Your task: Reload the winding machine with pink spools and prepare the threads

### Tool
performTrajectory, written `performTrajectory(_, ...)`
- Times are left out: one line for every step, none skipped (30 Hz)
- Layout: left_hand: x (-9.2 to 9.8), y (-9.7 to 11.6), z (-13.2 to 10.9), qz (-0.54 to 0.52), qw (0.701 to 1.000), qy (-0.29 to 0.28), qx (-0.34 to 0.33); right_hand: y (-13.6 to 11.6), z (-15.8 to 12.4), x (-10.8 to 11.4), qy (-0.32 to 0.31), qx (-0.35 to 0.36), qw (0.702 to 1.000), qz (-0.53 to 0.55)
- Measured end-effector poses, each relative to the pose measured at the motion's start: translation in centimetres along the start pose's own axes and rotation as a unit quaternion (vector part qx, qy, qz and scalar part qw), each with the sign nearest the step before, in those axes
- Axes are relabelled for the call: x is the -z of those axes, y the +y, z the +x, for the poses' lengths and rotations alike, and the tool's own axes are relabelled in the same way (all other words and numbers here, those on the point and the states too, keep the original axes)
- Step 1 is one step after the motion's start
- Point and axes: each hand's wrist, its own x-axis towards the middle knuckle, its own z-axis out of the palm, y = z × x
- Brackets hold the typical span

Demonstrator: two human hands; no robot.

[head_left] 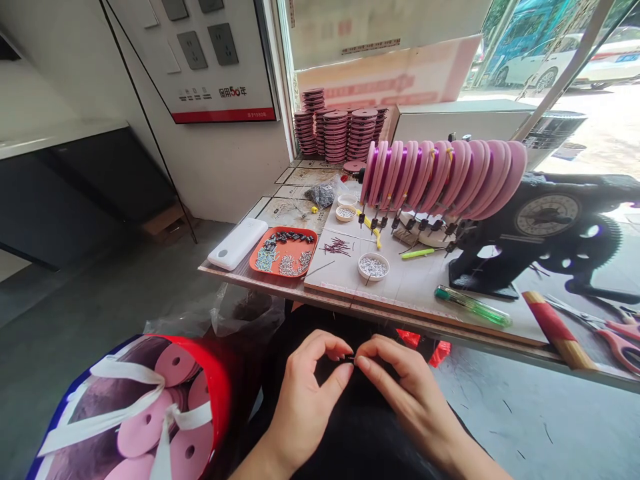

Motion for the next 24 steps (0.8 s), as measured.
performTrajectory(-0.2, -0.1, 0.0, -0.023, 1.000, 0.007, 0.010, 0.0, 0.0, 0.0, 0.000, -0.006, 1.000, 0.013)
performTrajectory(-0.4, -0.3, 0.0, -0.046, 0.999, 0.013, 0.019, 0.0, 0.1, -0.1, 0.000, -0.012, 1.000, 0.026)
performTrajectory(-0.6, -0.4, 0.0, -0.065, 0.997, 0.020, 0.026, -0.1, 0.1, -0.1, 0.001, -0.018, 0.999, 0.036)
performTrajectory(-0.7, -0.5, 0.0, -0.079, 0.996, 0.026, 0.031, -0.1, 0.1, -0.1, 0.002, -0.022, 0.999, 0.045)
performTrajectory(-0.9, -0.5, 0.1, -0.090, 0.995, 0.032, 0.032, -0.1, 0.1, -0.1, 0.001, -0.026, 0.998, 0.051)
performTrajectory(-1.0, -0.6, 0.1, -0.098, 0.994, 0.037, 0.031, -0.1, 0.1, -0.2, 0.000, -0.029, 0.998, 0.055)
performTrajectory(-1.1, -0.6, 0.1, -0.107, 0.993, 0.042, 0.031, -0.1, 0.1, -0.2, -0.002, -0.032, 0.998, 0.057)
performTrajectory(-1.1, -0.7, 0.1, -0.117, 0.992, 0.045, 0.031, -0.1, 0.1, -0.2, -0.002, -0.035, 0.998, 0.059)
performTrajectory(-1.2, -0.7, 0.1, -0.129, 0.990, 0.048, 0.033, -0.1, 0.0, -0.2, -0.002, -0.038, 0.998, 0.059)
performTrajectory(-1.3, -0.8, 0.1, -0.145, 0.988, 0.050, 0.037, 0.0, 0.0, -0.3, -0.001, -0.040, 0.997, 0.060)
performTrajectory(-1.4, -0.8, 0.1, -0.162, 0.984, 0.052, 0.042, 0.0, 0.0, -0.3, 0.000, -0.040, 0.997, 0.061)
performTrajectory(-1.5, -0.9, 0.1, -0.181, 0.981, 0.054, 0.049, 0.1, 0.0, -0.4, 0.002, -0.039, 0.997, 0.061)
performTrajectory(-1.6, -1.0, 0.2, -0.201, 0.976, 0.055, 0.057, 0.1, 0.0, -0.4, 0.004, -0.035, 0.998, 0.058)
performTrajectory(-1.7, -1.0, 0.2, -0.220, 0.972, 0.055, 0.064, 0.2, -0.1, -0.5, 0.007, -0.028, 0.998, 0.054)
performTrajectory(-1.8, -1.0, 0.2, -0.236, 0.968, 0.055, 0.070, 0.3, -0.1, -0.5, 0.009, -0.019, 0.999, 0.047)
performTrajectory(-1.9, -1.0, 0.2, -0.248, 0.964, 0.056, 0.073, 0.3, -0.2, -0.6, 0.011, -0.010, 0.999, 0.040)
performTrajectory(-1.9, -1.0, 0.3, -0.254, 0.963, 0.057, 0.074, 0.4, -0.2, -0.6, 0.014, 0.000, 0.999, 0.031)
performTrajectory(-1.9, -1.0, 0.3, -0.255, 0.962, 0.059, 0.073, 0.4, -0.2, -0.7, 0.017, 0.009, 1.000, 0.022)
performTrajectory(-1.9, -0.9, 0.3, -0.251, 0.963, 0.062, 0.071, 0.5, -0.2, -0.8, 0.020, 0.017, 1.000, 0.014)
performTrajectory(-1.9, -0.9, 0.3, -0.243, 0.966, 0.064, 0.069, 0.5, -0.2, -0.9, 0.024, 0.024, 0.999, 0.005)
performTrajectory(-1.8, -0.9, 0.3, -0.231, 0.969, 0.066, 0.065, 0.5, -0.2, -0.9, 0.029, 0.032, 0.999, -0.005)
performTrajectory(-1.8, -0.9, 0.2, -0.216, 0.972, 0.069, 0.059, 0.6, -0.2, -1.0, 0.033, 0.039, 0.999, -0.016)
performTrajectory(-1.7, -0.9, 0.2, -0.198, 0.976, 0.074, 0.053, 0.6, -0.2, -1.0, 0.039, 0.046, 0.998, -0.026)
performTrajectory(-1.7, -0.9, 0.2, -0.177, 0.980, 0.078, 0.045, 0.6, -0.2, -1.1, 0.046, 0.053, 0.997, -0.038)
